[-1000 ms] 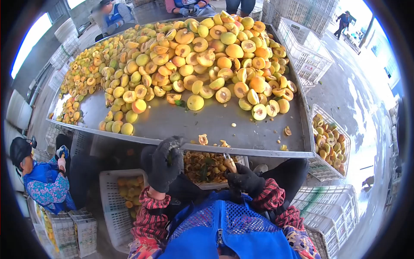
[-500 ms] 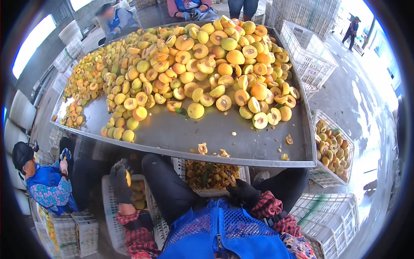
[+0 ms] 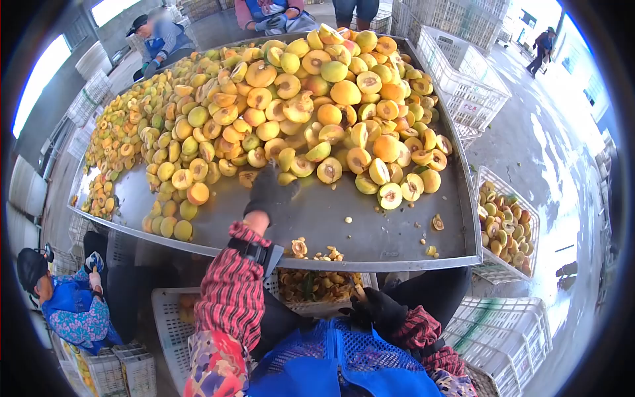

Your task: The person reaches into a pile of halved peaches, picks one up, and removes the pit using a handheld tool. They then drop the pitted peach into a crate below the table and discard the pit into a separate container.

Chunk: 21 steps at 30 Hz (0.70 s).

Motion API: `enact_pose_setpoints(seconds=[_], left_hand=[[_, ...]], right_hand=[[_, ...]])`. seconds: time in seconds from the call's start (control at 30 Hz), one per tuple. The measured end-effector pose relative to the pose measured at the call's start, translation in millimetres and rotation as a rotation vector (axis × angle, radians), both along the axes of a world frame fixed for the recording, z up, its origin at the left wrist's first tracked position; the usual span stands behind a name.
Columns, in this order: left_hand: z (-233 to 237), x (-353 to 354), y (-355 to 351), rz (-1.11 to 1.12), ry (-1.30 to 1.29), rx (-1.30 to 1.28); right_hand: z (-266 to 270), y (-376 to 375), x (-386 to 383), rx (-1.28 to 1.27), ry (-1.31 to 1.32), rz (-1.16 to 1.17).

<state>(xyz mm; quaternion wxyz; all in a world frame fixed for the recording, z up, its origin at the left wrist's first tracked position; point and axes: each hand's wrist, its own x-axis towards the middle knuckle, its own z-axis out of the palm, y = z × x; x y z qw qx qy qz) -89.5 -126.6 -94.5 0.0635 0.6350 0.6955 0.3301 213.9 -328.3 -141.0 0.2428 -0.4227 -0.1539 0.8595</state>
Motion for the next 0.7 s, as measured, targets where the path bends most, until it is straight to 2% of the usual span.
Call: enact_pose_setpoints(seconds=[0.07, 0.13, 0.17, 0.23, 0.27, 0.3, 0.37, 0.43, 0.5, 0.57, 0.63, 0.7], left_hand=[[-3.4, 6.9, 11.7, -0.018, -0.047, -0.083], [12.6, 10.8, 8.7, -0.010, -0.090, -0.245], [8.2, 7.8, 8.8, -0.062, -0.373, -0.270], [-9.2, -12.6, 6.2, -0.159, -0.935, -0.306], [-16.3, -30.7, -1.1, -0.459, -1.518, -0.533], [2.8, -19.9, -26.5, -0.576, -1.807, -0.455], [3.6, -15.3, -58.5, -0.553, -1.612, -0.439], [4.9, -9.1, -84.6, -0.531, -1.426, -0.421], [19.3, 4.9, -100.2, -0.483, -1.623, -0.450], [60.5, 31.7, -121.1, -0.379, -2.197, -0.518], [68.3, 39.8, -131.6, -0.327, -2.272, -0.493], [62.7, 44.0, -140.3, -0.355, -2.256, -0.469]], right_hand=[[22.4, -1.3, 6.4, 0.206, -0.120, 0.110], [20.0, 2.9, 15.4, 0.479, -0.267, 0.303], [19.0, 3.8, 19.2, 0.614, -0.338, 0.402], [37.4, 7.9, 22.7, 0.570, -0.194, 0.359], [49.5, 10.2, 22.2, 0.545, -0.119, 0.340], [61.1, 12.8, 19.7, 0.538, -0.061, 0.316], [81.3, 22.0, 13.0, 0.522, 0.049, 0.265], [93.5, 32.9, 2.6, 0.628, -0.083, 0.347], [115.7, 39.9, -15.9, 0.696, -0.240, 0.407], [121.5, 41.7, -29.2, 0.856, -0.275, 0.401], [128.0, 42.0, -40.1, 1.084, -0.290, 0.333], [130.9, 43.8, -47.1, 0.994, -0.355, 0.236]])
